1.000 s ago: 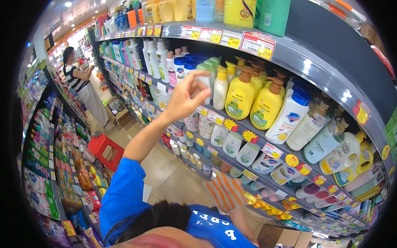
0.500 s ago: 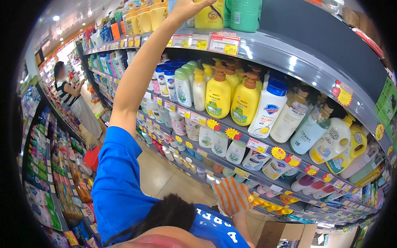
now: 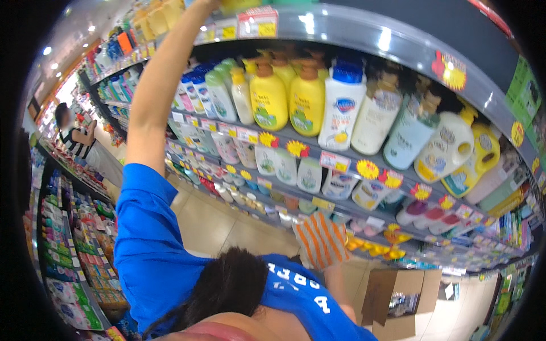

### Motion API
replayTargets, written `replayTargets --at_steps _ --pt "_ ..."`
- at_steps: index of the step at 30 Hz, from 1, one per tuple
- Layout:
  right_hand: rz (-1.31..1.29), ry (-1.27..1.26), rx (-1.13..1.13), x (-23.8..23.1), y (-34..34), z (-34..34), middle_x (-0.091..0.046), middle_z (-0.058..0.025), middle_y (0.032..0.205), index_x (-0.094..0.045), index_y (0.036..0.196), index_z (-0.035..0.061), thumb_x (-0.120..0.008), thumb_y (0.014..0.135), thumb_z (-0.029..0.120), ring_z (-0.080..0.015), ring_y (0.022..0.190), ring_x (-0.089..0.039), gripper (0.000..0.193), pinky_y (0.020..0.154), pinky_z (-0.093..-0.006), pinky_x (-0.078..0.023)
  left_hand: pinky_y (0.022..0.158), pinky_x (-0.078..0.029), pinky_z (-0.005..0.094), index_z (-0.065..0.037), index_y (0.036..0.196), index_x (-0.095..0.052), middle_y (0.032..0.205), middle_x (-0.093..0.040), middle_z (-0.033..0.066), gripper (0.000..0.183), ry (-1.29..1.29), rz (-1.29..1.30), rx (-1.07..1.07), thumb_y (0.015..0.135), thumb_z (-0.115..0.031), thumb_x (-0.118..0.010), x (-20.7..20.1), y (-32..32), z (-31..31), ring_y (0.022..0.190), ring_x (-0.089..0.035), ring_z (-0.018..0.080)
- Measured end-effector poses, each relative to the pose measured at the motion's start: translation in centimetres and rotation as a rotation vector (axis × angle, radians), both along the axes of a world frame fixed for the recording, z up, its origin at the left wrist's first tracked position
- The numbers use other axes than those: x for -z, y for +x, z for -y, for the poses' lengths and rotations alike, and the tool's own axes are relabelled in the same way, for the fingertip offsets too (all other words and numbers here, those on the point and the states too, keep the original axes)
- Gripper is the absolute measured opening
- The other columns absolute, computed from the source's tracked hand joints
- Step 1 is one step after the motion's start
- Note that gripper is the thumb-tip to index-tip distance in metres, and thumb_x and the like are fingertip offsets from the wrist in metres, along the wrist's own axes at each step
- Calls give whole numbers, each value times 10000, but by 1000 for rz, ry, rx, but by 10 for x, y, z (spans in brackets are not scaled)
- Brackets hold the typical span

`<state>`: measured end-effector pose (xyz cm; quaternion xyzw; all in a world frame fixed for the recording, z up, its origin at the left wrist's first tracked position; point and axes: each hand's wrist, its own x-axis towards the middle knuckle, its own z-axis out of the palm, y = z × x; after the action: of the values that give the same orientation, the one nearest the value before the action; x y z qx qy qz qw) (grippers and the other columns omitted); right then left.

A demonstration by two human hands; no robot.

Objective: The person wipes various bottles of soaps and detergents on a store shelf using a cloth, occasionally picking up items to clean them and the shelf behind them.

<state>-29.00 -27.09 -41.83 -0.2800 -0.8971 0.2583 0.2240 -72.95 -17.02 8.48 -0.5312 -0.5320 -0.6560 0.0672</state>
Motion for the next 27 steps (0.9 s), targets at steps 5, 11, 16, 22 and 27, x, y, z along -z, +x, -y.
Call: replayTargets --at_steps 5,11,16,22,27 --pt "-19 -4 -22 -4 -5 -6 -486 -87 1297 -452 1307 113 -551 884 391 -244 1199 -458 516 1008 -378 -364 616 -541 315 20 1073 -596 943 -650 109 462 46 -71 25 712 -187 -795 0 -2 10 769 -632 183" --pt "-3 -11 -5 -3 2 -3 -486 -87 1298 -453 1307 113 -554 881 393 -245 1200 -457 519 1007 -379 -363 679 -530 298 -15 1112 -600 978 -650 80 476 6 -133 16 727 -220 -792 5 -5 10 823 -623 162" --pt "9 -21 11 -1 7 0 -485 -87 1299 -454 1307 113 -557 879 393 -245 1201 -456 521 1006 -379 -362 789 -500 310 -22 1141 -586 1061 -635 83 501 -58 -129 20 749 -271 -773 11 7 13 931 -598 169" --pt "-2 -19 11 -3 6 3 -484 -88 1301 -455 1306 113 -560 877 395 -246 1202 -455 524 1006 -379 -361 856 -463 410 24 1157 -543 1073 -615 194 484 516 -487 -507 796 -259 -696 39 46 29 998 -577 346" --pt "-18 -19 -26 -4 -1 -1 -483 -88 1302 -456 1306 113 -563 875 395 -246 1203 -454 526 1005 -379 -360 773 -444 357 -117 933 -595 943 -604 77 288 514 -1251 39 672 -65 -705 144 129 94 845 -573 257"
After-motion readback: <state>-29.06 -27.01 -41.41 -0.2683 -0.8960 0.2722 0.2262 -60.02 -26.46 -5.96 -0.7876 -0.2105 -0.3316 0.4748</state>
